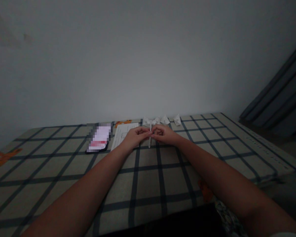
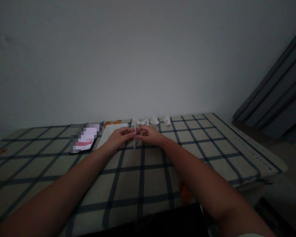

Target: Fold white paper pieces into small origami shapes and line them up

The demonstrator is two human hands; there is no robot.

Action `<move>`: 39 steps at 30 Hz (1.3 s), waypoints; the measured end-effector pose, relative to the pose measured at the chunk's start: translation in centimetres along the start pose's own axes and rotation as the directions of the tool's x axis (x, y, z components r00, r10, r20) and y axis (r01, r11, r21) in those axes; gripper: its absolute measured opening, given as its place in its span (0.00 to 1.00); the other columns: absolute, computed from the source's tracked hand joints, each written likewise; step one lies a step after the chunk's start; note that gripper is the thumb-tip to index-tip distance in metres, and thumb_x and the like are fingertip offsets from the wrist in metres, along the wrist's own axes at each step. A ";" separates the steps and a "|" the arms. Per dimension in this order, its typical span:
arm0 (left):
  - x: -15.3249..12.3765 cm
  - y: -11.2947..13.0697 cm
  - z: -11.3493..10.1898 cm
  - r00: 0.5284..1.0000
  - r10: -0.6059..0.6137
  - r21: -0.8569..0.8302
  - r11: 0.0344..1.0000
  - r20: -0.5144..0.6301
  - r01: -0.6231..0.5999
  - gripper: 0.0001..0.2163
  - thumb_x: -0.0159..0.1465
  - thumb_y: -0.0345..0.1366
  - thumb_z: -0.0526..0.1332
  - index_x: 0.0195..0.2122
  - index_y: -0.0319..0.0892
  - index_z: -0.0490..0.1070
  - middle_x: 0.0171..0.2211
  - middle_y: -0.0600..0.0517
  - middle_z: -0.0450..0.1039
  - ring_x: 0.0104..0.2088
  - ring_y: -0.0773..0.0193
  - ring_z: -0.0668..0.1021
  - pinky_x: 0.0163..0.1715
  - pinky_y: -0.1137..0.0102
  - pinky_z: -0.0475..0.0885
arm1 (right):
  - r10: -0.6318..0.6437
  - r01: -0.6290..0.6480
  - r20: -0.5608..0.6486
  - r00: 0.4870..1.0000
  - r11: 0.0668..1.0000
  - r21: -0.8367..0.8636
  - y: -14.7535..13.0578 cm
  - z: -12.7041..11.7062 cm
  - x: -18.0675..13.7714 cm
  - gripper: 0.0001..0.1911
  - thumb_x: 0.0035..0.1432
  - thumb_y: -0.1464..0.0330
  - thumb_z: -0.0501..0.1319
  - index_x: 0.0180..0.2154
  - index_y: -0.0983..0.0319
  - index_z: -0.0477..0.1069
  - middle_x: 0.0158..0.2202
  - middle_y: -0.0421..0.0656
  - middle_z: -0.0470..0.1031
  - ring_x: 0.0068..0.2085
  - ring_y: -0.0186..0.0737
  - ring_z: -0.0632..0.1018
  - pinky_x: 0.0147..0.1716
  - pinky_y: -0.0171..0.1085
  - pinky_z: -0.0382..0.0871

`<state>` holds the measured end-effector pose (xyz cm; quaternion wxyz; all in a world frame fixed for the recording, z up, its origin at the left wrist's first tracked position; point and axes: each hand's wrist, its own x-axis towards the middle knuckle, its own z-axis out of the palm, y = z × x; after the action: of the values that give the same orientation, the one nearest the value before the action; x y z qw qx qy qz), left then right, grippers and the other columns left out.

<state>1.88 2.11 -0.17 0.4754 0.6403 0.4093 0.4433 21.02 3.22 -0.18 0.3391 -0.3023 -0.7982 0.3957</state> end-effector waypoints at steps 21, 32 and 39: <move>0.2 0.0 0.1 0.998 0.023 -0.172 0.985 -0.054 -0.032 0.21 0.48 0.39 0.69 0.43 0.40 0.70 0.41 0.45 0.76 0.39 0.60 0.77 0.42 0.62 0.72 | -0.015 0.016 -0.050 0.999 1.000 0.010 0.3 0.0 0.1 0.09 0.55 0.64 0.58 0.35 0.62 0.62 0.20 0.33 0.64 0.22 0.30 0.68 0.22 0.29 0.60; 0.1 -0.1 -0.1 0.996 0.043 -0.141 0.989 -0.081 -0.054 0.24 0.49 0.42 0.68 0.46 0.39 0.72 0.44 0.44 0.75 0.43 0.55 0.76 0.44 0.60 0.71 | -0.017 0.016 -0.125 0.992 1.000 -0.011 0.3 0.0 0.0 0.13 0.51 0.74 0.54 0.41 0.59 0.57 0.20 0.31 0.65 0.20 0.28 0.70 0.21 0.28 0.61; 0.2 -0.3 -0.4 0.995 0.083 -0.150 0.985 -0.056 -0.091 0.24 0.51 0.41 0.67 0.48 0.40 0.71 0.43 0.45 0.76 0.43 0.56 0.76 0.47 0.60 0.69 | 0.013 -0.008 -0.149 0.989 0.999 0.032 0.4 -0.3 0.1 0.21 0.50 0.76 0.53 0.47 0.60 0.58 0.21 0.32 0.70 0.20 0.30 0.72 0.22 0.29 0.66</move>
<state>1.57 2.49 -0.33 0.4928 0.6083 0.3575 0.5092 21.26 3.60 -0.31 0.4006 -0.3298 -0.7626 0.3863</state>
